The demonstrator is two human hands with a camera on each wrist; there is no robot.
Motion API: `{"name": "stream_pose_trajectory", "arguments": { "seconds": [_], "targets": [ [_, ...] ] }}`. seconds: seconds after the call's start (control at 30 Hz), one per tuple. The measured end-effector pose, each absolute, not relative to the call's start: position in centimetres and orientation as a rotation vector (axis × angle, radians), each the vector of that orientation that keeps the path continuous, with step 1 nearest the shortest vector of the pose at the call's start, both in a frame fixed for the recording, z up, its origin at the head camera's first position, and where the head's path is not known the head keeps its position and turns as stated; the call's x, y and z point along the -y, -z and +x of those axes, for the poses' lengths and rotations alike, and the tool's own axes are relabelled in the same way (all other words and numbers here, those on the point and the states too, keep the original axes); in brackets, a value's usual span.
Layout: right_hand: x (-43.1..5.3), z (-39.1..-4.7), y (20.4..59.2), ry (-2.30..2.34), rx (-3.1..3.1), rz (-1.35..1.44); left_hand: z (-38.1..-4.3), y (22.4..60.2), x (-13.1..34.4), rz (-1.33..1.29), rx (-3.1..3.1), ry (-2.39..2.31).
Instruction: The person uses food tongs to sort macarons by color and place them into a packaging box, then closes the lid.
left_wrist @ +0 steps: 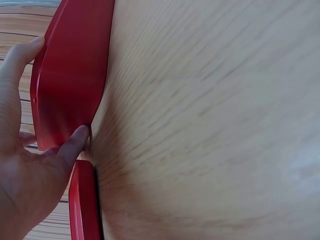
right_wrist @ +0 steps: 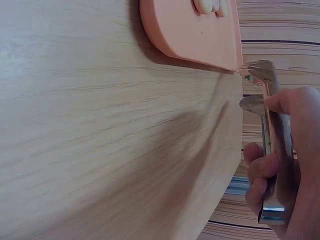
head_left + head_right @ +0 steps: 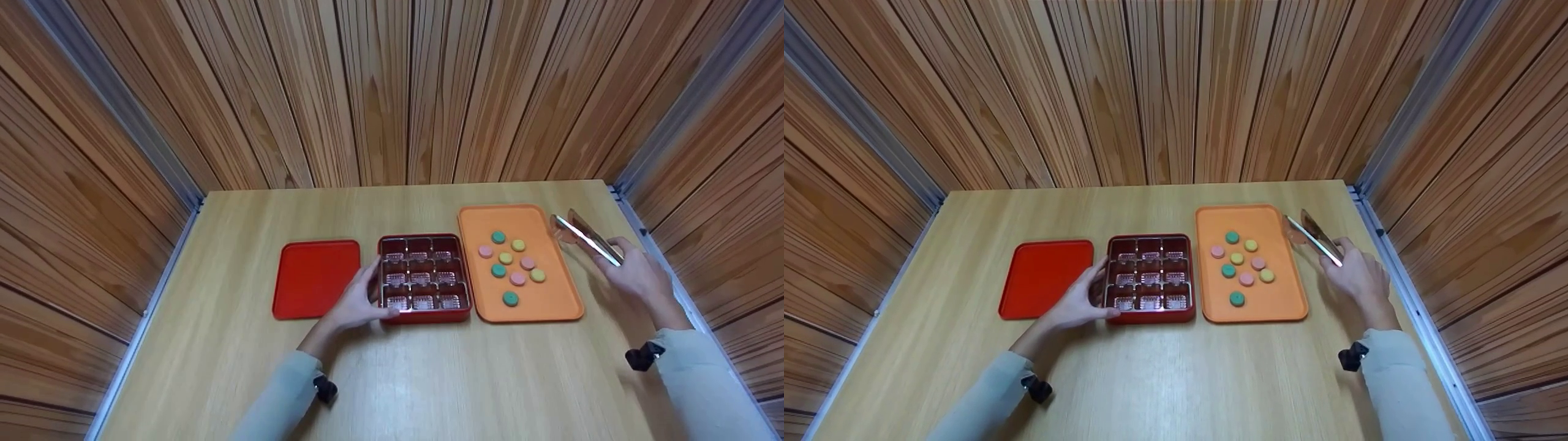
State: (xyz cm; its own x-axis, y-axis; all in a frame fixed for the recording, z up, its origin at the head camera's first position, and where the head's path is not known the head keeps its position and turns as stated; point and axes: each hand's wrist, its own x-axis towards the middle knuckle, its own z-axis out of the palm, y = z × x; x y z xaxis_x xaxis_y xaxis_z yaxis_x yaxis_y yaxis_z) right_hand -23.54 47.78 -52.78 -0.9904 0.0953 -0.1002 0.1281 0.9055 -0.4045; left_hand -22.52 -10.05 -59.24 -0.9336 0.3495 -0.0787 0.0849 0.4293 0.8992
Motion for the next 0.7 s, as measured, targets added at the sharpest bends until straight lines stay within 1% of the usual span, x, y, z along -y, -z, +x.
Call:
{"name": "stream_pose_trajectory", "arguments": {
  "seconds": [0.13,0.53,0.7],
  "targets": [
    [-47.4,-23.9,52.4,0.644,-2.986,0.178,-22.4,59.2,10.0,0.375,-2.410,-1.527],
    [-46.1,-25.0,50.4,0.560,-2.990,0.021,-22.3,58.9,10.1,0.331,-2.422,-1.508],
    [-45.3,-25.4,50.1,0.523,-2.997,-0.048,-22.3,59.1,10.1,0.369,-2.405,-1.528]
  ]
}}
